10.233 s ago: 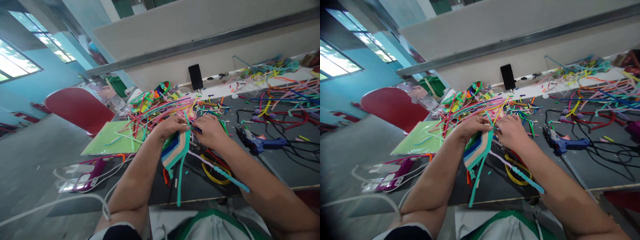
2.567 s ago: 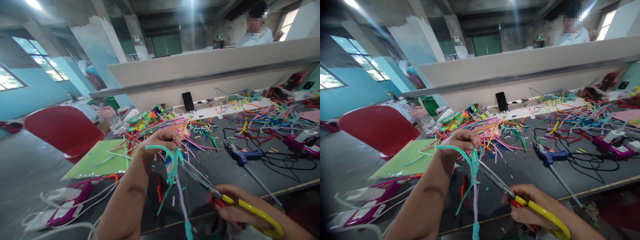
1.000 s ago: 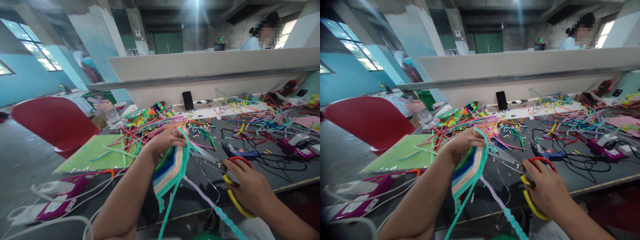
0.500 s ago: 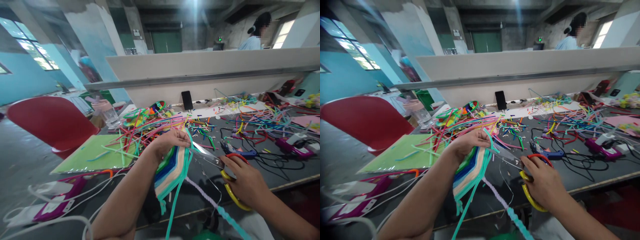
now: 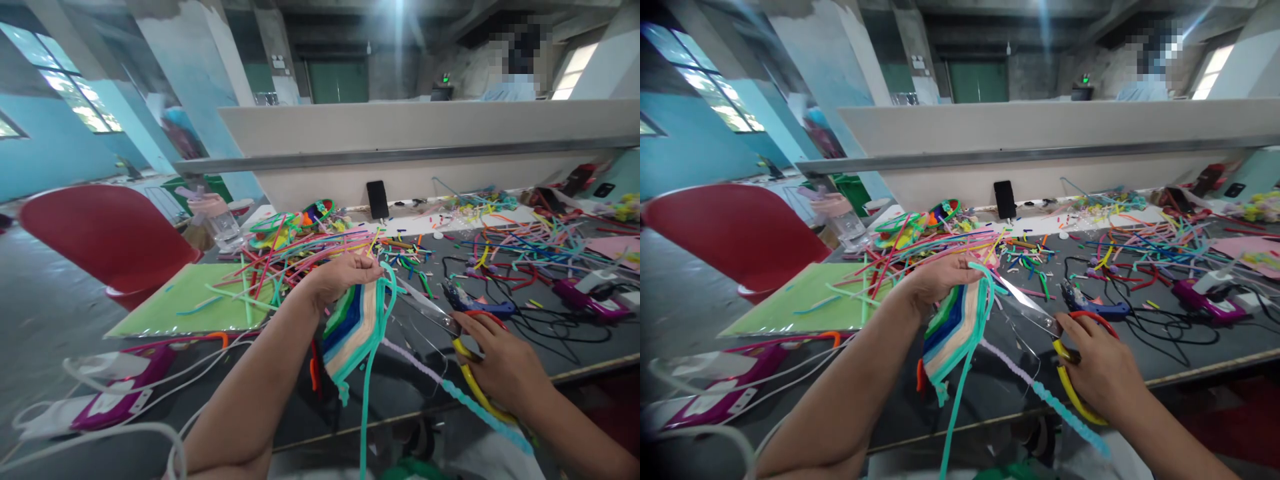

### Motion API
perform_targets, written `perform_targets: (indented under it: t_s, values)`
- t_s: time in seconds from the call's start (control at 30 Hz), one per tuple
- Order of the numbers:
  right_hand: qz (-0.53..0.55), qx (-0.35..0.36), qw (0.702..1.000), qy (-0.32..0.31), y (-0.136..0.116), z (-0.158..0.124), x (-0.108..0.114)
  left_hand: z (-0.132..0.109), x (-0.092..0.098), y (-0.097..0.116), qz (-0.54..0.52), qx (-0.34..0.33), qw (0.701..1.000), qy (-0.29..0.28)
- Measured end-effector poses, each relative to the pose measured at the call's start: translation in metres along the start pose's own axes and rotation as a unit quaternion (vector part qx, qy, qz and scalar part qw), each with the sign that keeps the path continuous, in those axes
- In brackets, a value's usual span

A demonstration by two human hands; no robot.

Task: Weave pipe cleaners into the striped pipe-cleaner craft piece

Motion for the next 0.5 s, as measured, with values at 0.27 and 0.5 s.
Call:
perform_targets:
  t_s: [0.27, 0.5]
  values:
    - [-0.018, 0.016, 0.999, 0.043, -0.008, 0.007, 0.012, 0.000, -0.005, -0.005, -0.007, 0.014, 1.000, -0.008]
    - [0.021, 0.036, 0.998, 0.042, -0.009, -0.001, 0.015, 0.001, 0.004, -0.018, -0.003, 0.031, 0.998, -0.052]
Point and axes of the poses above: each hand's wrist, its own z-axis towards the middle knuckle, its own x-axis out of the back of the hand, y = z × x, the point moved 10 cm from there along z, towards the middle knuckle, and after that the axes turned 15 degrees about -z, right-handed, at the moved point
